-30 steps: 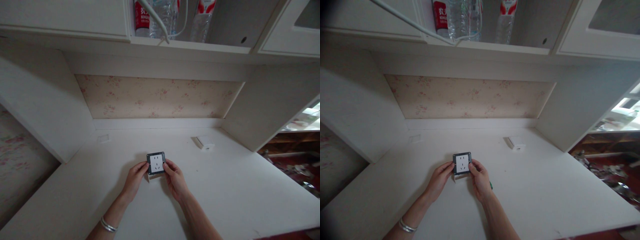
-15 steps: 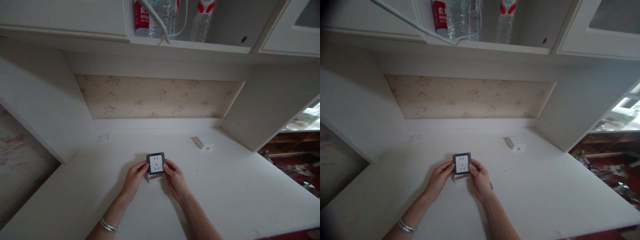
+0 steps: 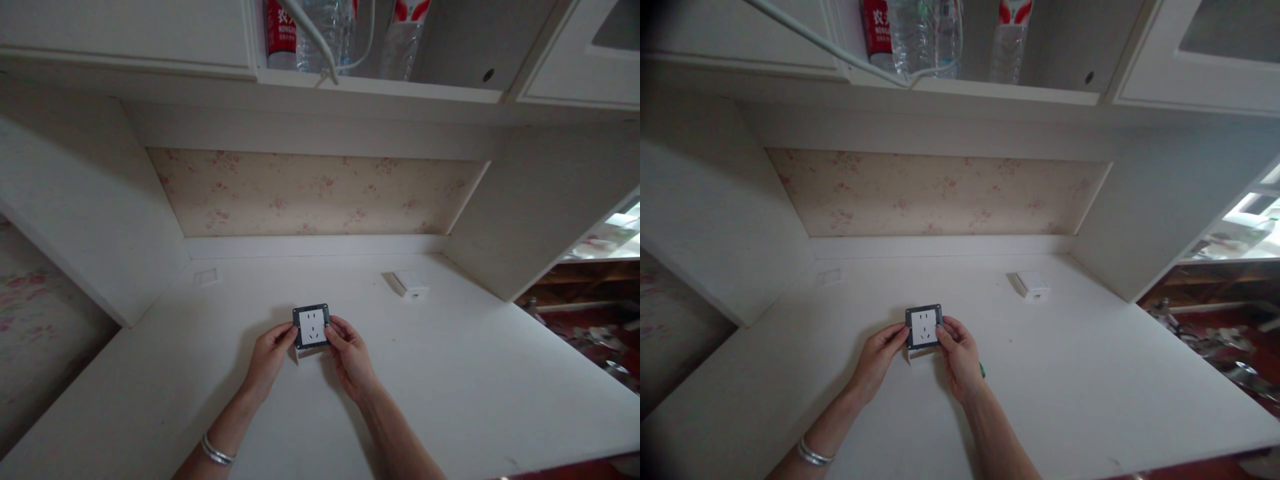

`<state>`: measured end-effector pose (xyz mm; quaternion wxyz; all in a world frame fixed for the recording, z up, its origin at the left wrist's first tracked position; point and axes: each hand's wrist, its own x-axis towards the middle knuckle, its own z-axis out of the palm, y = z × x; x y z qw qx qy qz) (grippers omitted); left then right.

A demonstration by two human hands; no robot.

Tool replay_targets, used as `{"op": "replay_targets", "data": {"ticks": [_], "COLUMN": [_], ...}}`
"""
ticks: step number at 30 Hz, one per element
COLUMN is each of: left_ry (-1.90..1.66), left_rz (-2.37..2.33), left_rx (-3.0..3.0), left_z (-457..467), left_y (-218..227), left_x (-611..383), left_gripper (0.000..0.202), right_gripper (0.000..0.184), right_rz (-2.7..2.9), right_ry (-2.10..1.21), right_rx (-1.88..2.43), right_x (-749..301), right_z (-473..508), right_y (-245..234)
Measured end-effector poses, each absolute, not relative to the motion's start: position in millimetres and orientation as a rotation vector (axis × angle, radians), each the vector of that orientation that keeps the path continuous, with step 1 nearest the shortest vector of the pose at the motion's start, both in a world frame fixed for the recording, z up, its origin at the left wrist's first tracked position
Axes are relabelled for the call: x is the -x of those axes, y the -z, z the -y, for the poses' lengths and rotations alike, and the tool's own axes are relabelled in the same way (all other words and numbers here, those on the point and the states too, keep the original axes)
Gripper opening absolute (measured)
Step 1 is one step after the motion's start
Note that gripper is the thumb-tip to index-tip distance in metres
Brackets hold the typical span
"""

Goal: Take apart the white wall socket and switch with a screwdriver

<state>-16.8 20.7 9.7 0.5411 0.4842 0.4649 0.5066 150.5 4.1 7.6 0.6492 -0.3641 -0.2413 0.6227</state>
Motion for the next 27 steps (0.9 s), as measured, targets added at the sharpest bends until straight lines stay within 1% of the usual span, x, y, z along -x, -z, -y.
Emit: {"op": "replay_targets", "data": {"ticks": [6,11,17,22,27], "left_ry": [-1.218,-1.228,-1.300,-1.312,-1.265], "left_rz": [-1.124,-1.118,-1.105,-1.172,-1.202], "left_rx": [-1.174,-1.173,-1.096,-1.212,-1.154], "left_z": [-21,-22,-20,-19,-20], "left_y": [-10,-8,-10,-15,-12], "left_x": [16,16,14,13,14], "left_gripper": [0.038,0.037,0.041,0.029,0.028], "right_gripper": [0.045,0.039,0.041,0.036,0.037], "right_rz": [0.652,0.794,0.823,0.800,0.775], "right_ry": [-1.296,-1.243,-1.227,-1.242,-1.260], "right_rx": [0.899,0.982,1.047,1.055,1.050], "right_x": [-147,-146,-147,-146,-146], "right_z": [-5,-6,-6,-6,-6], "right_y": [-5,4,6,2,0]}}
